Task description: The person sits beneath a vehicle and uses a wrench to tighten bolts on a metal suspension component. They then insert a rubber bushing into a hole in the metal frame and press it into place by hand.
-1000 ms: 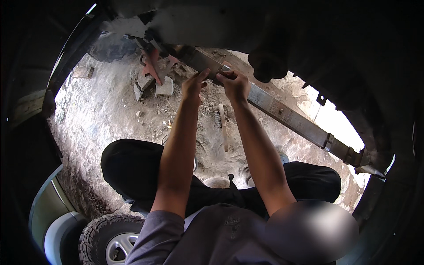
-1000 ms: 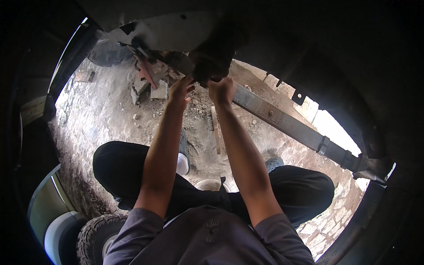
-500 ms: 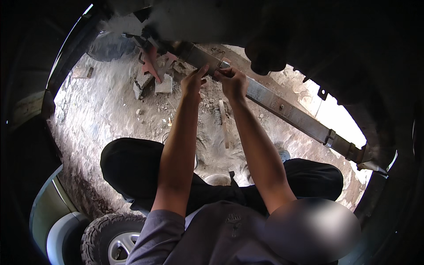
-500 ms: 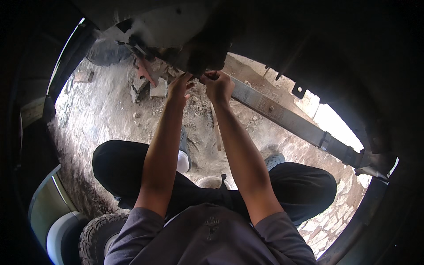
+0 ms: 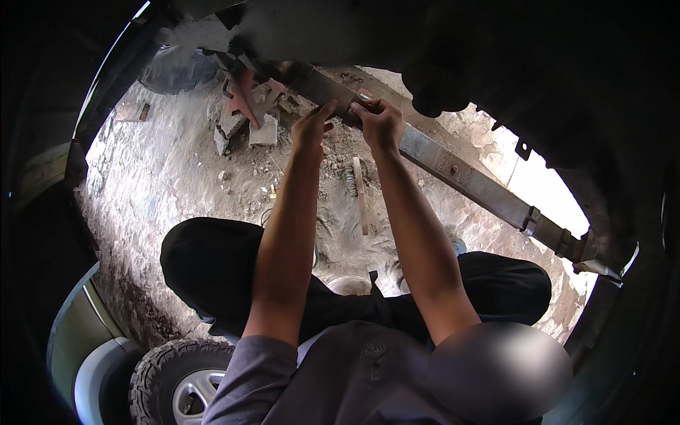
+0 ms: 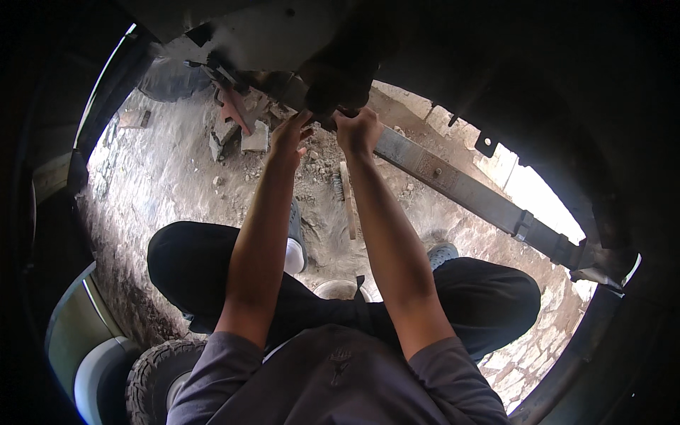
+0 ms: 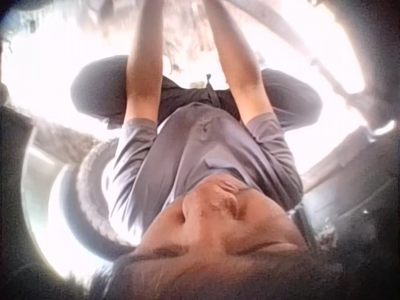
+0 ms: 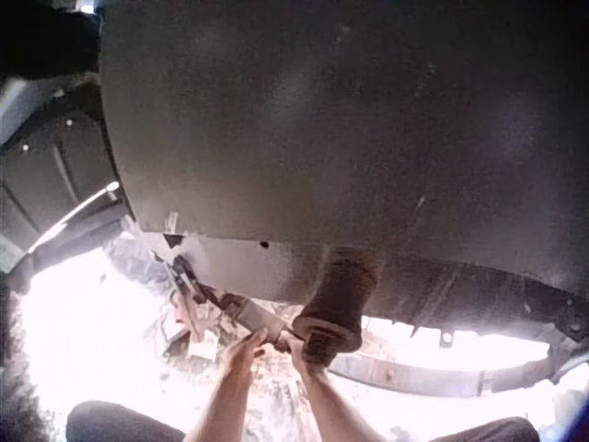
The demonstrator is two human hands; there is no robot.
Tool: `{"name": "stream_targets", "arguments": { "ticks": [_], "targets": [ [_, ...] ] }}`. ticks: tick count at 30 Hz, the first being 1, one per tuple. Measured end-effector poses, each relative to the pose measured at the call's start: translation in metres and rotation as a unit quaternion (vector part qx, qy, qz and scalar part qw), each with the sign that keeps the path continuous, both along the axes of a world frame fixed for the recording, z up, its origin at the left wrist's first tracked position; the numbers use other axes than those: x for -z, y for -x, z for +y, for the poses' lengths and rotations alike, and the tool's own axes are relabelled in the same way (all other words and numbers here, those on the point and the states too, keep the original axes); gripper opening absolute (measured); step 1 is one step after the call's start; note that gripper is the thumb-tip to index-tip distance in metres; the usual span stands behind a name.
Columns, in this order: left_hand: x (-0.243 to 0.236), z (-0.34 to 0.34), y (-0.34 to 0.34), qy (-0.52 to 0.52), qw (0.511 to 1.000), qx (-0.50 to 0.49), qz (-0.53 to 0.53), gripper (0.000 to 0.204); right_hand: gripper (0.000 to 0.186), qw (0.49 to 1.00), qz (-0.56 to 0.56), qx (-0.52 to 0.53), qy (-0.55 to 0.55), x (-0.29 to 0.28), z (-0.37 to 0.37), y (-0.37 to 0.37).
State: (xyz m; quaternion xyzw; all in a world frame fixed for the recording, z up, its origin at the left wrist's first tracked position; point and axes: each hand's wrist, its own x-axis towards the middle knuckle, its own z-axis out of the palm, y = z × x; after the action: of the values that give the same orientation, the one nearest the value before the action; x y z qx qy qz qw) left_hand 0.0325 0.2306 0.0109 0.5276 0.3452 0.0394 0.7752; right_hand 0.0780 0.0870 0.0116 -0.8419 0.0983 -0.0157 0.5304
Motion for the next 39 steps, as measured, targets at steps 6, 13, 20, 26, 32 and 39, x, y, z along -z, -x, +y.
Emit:
{"name": "stream_targets", "arguments": {
  "ticks": [6, 13, 20, 26, 32, 39],
  "targets": [
    [-0.001, 0.002, 0.003, 0.015, 1.0, -0.004, -0.008, 0.038, 0.03, 0.999, -0.01, -0.024, 0.042, -0.002, 0.001, 0.01],
    [0.005, 0.003, 0.0, 0.011, 1.0, -0.023, -0.003, 0.037, 0.029, 0.999, -0.006, -0.03, 0.027, -0.007, 0.002, 0.022],
    [0.0, 0.0, -0.006, -0.018, 1.0, -0.013, 0.02, 0.037, 0.029, 0.999, -0.034, -0.013, 0.008, 0.019, -0.001, 0.016],
    [0.007, 0.002, -0.003, -0.004, 1.0, -0.006, -0.006, 0.038, 0.029, 0.999, -0.038, 0.001, 0.039, 0.014, 0.007, 0.006],
    [0.004, 0.004, -0.003, -0.017, 1.0, -0.017, 0.007, 0.035, 0.027, 0.999, -0.012, -0.014, 0.035, 0.014, 0.01, 0.003],
    [0.004, -0.001, -0.004, -0.017, 1.0, -0.019, 0.006, 0.035, 0.029, 0.999, -0.02, 0.001, 0.025, 0.024, 0.006, 0.004]
  ]
}}
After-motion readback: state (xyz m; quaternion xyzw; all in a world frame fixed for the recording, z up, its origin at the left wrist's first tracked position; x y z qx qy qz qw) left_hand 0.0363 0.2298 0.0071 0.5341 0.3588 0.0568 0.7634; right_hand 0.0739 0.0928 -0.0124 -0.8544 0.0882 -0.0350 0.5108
